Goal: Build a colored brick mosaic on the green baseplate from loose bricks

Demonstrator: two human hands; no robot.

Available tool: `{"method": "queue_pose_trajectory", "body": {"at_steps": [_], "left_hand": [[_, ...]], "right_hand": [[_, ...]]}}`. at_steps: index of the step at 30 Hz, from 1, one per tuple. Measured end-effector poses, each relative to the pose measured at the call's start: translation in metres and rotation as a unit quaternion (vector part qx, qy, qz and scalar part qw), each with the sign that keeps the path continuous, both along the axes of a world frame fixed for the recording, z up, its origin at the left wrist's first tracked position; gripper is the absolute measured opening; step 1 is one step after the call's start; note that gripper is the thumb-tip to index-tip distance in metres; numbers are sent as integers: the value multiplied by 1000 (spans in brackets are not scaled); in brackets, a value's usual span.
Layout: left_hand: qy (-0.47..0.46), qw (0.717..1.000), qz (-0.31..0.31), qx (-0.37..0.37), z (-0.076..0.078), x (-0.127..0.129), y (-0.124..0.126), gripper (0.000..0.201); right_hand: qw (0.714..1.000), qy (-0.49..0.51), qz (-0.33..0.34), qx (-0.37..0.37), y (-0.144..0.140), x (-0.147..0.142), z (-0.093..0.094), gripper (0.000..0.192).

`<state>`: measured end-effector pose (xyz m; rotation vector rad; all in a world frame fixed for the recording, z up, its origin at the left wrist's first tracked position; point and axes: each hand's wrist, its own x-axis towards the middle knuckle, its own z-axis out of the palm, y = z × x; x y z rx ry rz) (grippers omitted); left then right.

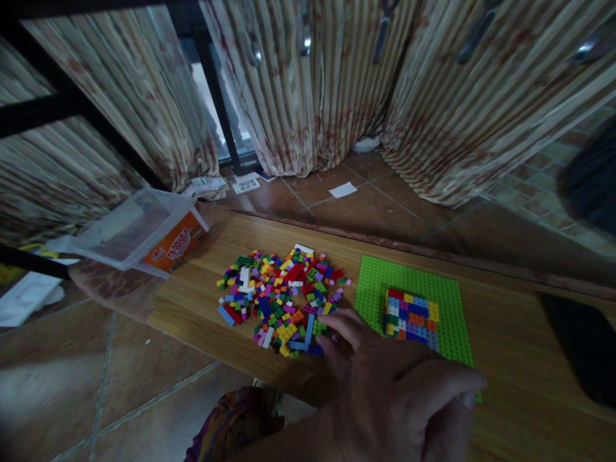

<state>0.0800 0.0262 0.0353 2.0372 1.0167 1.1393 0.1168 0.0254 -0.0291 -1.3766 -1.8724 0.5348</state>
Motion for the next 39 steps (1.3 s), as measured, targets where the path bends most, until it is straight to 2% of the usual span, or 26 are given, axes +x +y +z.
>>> {"method": "queue_pose_trajectory", "body": {"at_steps": [2, 4, 7, 10, 14, 18, 21, 26, 29, 33, 39], "left_hand": [[-26, 999, 26, -11, 2, -1, -5, 21], [-53, 998, 23, -18, 1, 1, -7, 23], [-65, 996, -61, 0, -6, 7, -2, 29], [-68, 995, -78, -14, -11, 12, 3, 31], [-72, 995, -57, -27, -11, 13, 2, 28], [-69, 995, -66, -21, -12, 14, 1, 28], [-64, 994, -88, -13, -14, 15, 2, 27], [-58, 994, -89, -29, -15, 13, 3, 26], [-61, 994, -86, -23, -16, 14, 3, 25], [-64, 995, -71, -16, -21, 20, 4, 23], [-50, 997, -49, -18, -21, 18, 4, 21]], "right_hand": [[999, 2, 36, 25, 13, 1, -2, 22], [995, -6, 71, 62, 20, -4, -5, 21], [990, -28, 114, 82, 22, -16, -6, 26], [986, -50, 138, 83, 19, -23, -5, 33], [983, -85, 138, 85, 17, -27, -7, 39], [985, -108, 116, 66, 18, -32, -10, 35], [988, -100, 92, 69, 19, -32, -11, 32], [992, -78, 62, 77, 20, -27, -12, 26], [990, -69, 83, 90, 18, -27, -13, 23], [979, -88, 146, 109, 15, -31, -11, 22], [972, -160, 147, 89, 14, -44, -9, 24]]}}
